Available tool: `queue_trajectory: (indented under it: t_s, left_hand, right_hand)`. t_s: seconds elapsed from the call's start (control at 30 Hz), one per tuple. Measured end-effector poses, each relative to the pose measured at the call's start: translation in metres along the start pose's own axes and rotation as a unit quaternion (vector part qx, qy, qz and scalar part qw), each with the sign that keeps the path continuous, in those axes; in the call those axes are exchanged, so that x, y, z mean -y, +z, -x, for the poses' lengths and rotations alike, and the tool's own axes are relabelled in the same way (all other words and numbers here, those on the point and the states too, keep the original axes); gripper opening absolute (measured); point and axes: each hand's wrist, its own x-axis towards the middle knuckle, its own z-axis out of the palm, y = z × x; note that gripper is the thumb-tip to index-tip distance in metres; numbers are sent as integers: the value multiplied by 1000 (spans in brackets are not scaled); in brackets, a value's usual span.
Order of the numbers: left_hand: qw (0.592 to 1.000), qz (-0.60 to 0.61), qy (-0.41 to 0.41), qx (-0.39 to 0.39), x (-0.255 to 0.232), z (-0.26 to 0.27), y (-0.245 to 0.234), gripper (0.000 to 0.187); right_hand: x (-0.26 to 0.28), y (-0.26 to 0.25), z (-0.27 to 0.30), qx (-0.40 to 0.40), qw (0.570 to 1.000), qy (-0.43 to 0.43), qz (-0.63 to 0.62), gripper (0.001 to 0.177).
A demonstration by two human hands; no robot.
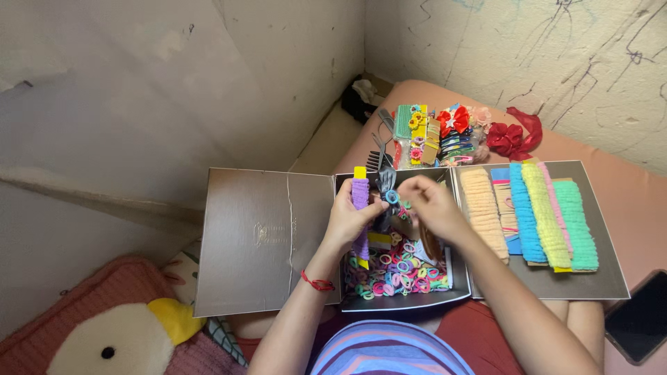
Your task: The person sorts hair accessories from a box, placing combs, hair ties, scrunchies, and hair rollers onto the bed beside the box. They handle items one at a time, occasionally wrapping small rubber bands around a purple hair roller before setting it aside.
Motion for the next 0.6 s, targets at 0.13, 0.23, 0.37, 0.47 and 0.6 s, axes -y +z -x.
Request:
queue_trajectory:
  t_s: [0.13,0.23,0.37,0.47,0.6]
  left_hand:
    - [999,-11,39,-6,-1,2,-1,41]
    - [1000,-2,5,-29,-4,3,-13,39]
    - [996,79,-4,-45,-12,2,-23,41]
    - [995,82,-19,-45,-17,0,-21,42]
    - [998,63,-11,-10,-21,-8,-4,44]
  right_hand:
    - [6,12,1,-4,998,-28,56,19]
    - [11,2,1,-7,1000,-1,10,20]
    - [21,-10,5,60,996,15,58,23]
    - [31,-9,7,79,996,4,36,35]
    - [38,4,-1,48,999,19,1,37]
